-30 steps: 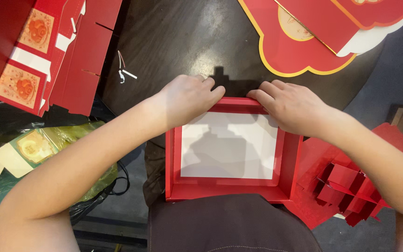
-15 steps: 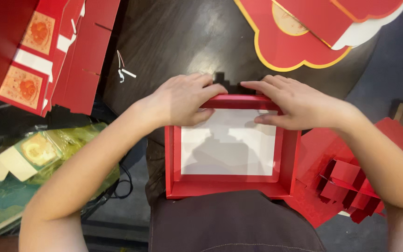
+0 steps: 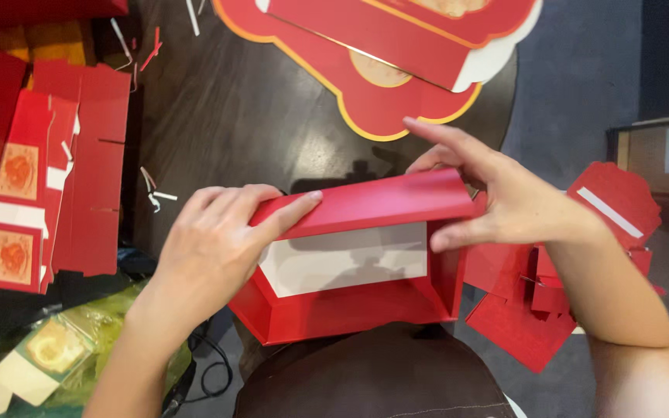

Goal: The person assembles a red and white cardboard box by folding and interlocking its pre-cut flaps. They fold the side panels upward, tuck in the tabs, and secure the structure into a rectangular container.

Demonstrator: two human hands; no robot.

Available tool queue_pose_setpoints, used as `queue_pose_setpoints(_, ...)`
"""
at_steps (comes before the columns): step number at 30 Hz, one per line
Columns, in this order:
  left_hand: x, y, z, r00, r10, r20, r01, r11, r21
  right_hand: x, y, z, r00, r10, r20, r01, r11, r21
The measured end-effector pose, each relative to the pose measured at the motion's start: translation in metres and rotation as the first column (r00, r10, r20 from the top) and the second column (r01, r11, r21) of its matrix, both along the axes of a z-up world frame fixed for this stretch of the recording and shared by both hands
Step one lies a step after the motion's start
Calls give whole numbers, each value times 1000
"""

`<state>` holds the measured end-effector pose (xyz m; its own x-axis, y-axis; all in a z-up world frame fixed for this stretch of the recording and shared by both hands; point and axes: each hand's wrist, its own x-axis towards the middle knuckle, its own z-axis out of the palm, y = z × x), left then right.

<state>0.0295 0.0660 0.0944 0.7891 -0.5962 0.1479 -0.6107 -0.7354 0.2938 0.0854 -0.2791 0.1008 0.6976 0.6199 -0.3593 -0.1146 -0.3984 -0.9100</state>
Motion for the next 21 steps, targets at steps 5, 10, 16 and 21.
queue_pose_setpoints(5, -1, -3, 4, 999, 7, -44, -9, 999, -35, -41, 8, -7, 950, -312, 33, 296, 926, 236)
queue_pose_setpoints(10, -5, -8, 0, 972, -68, -227, 39, 991, -131, -67, 13, -11, 906, -337, 255, 278, 929, 243)
queue_pose_setpoints(16, 2, -8, -10, 875, -135, -465, 48, 980, -193, -72, 16, -12, 870, -283, 404, 224, 956, 188)
queue_pose_setpoints(21, 2, -16, -20, 933, -159, -323, 117, 982, -146, -71, 14, -18, 857, -299, 419, 251, 953, 167)
